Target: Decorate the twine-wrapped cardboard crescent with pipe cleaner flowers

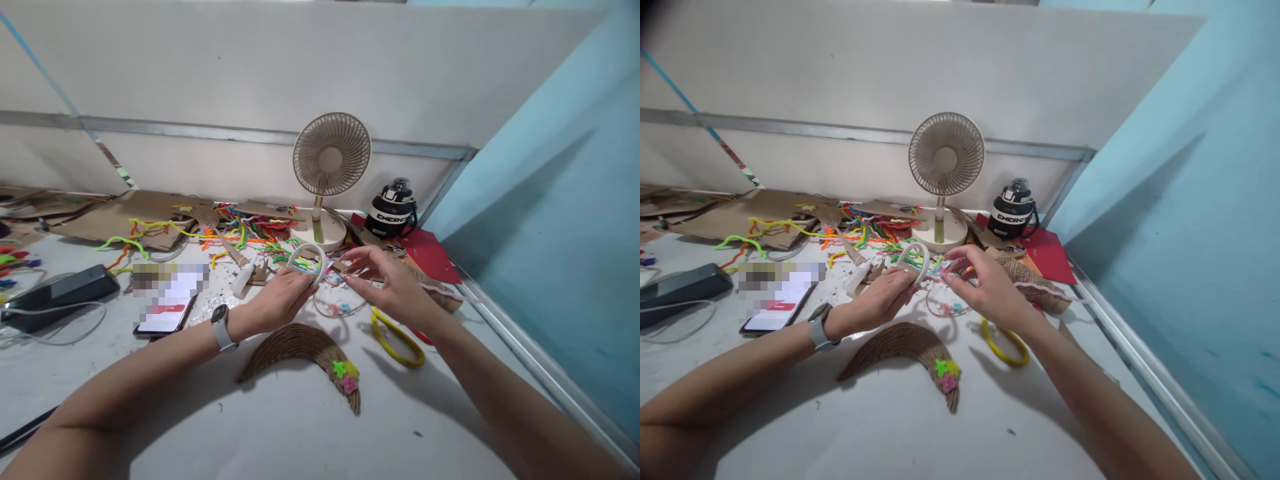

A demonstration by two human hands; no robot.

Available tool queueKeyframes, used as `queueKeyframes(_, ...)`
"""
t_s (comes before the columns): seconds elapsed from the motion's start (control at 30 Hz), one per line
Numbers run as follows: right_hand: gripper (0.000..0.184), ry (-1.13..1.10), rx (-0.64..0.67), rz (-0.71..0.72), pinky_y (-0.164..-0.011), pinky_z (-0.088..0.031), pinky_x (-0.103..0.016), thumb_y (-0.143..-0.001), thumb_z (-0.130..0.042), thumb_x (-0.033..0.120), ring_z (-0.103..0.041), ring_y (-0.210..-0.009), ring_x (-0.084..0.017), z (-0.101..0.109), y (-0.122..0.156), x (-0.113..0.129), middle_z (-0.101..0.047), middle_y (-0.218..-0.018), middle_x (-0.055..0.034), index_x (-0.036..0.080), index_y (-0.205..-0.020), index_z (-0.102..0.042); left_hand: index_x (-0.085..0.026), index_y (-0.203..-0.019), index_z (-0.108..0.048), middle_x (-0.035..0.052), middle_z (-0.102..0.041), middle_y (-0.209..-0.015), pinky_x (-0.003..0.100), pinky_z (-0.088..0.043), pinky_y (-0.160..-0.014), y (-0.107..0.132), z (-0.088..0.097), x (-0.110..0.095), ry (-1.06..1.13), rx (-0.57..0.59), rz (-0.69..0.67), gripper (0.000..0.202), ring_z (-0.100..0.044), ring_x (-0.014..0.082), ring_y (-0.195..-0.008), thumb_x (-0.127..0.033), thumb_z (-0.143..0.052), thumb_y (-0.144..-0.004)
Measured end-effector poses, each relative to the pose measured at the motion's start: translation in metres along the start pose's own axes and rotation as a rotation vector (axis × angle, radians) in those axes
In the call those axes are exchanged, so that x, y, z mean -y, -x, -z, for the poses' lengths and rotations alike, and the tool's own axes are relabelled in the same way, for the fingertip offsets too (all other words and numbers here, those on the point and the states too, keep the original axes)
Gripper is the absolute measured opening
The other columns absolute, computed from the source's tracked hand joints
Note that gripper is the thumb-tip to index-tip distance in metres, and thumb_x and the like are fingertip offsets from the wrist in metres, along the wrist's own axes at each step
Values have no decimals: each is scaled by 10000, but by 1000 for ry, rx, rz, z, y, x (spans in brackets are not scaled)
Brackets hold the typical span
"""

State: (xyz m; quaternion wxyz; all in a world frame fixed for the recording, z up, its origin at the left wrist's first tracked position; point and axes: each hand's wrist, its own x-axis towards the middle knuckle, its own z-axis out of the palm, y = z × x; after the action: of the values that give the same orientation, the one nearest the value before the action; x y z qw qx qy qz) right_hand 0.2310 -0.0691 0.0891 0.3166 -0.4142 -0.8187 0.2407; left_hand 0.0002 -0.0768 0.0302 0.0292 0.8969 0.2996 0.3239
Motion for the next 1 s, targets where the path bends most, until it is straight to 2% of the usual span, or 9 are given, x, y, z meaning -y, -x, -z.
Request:
queueKeyframes(0.13,350,-196,-40,-15,-744,-546,-357,-807,-635,380,-624,-910,-206,-15,4,10,-592,-1114,-91,224,-1098,-519,-157,-988,-488,56,-602,-821,330,-418,-770,1,-2,0,11,52,-2,247,-545,175,-755,-267,-266,-993)
queueKeyframes(0.23,339,-242,-36,-21,-709,-555,-335,-804,-644,370,-629,-853,-181,-19,5,11,-592,-1091,-78,225,-1083,-521,-154,-1049,-501,78,-633,-898,341,-421,-799,2,-3,0,22,67,-23,252,-568,184,-816,-270,-284,-991)
queueKeyframes(0.4,240,-217,-17,6,-614,-548,-289,-815,-639,376,-614,-727,-152,-25,5,9,-598,-891,-35,204,-956,-550,-153,-1109,-503,76,-655,-945,355,-421,-851,2,-4,-1,27,39,-46,239,-590,182,-861,-245,-321,-986)
queueKeyframes(0.57,174,-127,-81,103,-672,-532,-300,-853,-606,368,-599,-749,-159,-27,3,7,-603,-838,-38,194,-843,-599,-149,-1091,-480,86,-654,-942,359,-450,-834,3,-6,-3,-4,-23,-18,208,-605,188,-846,-258,-340,-982)
queueKeyframes(0.67,137,-53,-123,181,-664,-510,-291,-867,-599,328,-594,-758,-161,-28,4,6,-608,-834,-39,195,-837,-613,-141,-1131,-434,101,-648,-938,324,-473,-745,4,-6,-7,35,-61,27,210,-611,186,-812,-255,-356,-973)
queueKeyframes(0.77,115,-20,-150,226,-658,-497,-289,-878,-589,305,-595,-773,-165,-29,5,6,-617,-848,-44,196,-849,-612,-140,-1144,-418,71,-636,-842,269,-450,-609,6,-4,-10,91,-19,92,220,-603,166,-698,-255,-346,-971)
queueKeyframes(0.83,113,-10,-158,236,-661,-497,-289,-884,-580,301,-598,-786,-169,-30,6,7,-623,-853,-46,196,-856,-612,-138,-1149,-422,52,-628,-794,259,-438,-581,6,-4,-12,110,7,128,232,-598,158,-651,-263,-336,-973)
queueKeyframes(0.9,112,5,-165,240,-673,-497,-293,-886,-576,298,-600,-792,-172,-31,6,7,-627,-849,-46,196,-861,-615,-140,-1139,-438,54,-633,-801,266,-450,-595,7,-4,-13,117,3,148,235,-607,160,-660,-271,-332,-975)
queueKeyframes(1.0,113,26,-172,244,-698,-501,-310,-889,-570,296,-605,-805,-181,-31,7,8,-636,-853,-51,199,-857,-618,-154,-1122,-459,87,-648,-908,300,-492,-690,7,-6,-14,157,-42,171,218,-638,181,-789,-274,-356,-971)
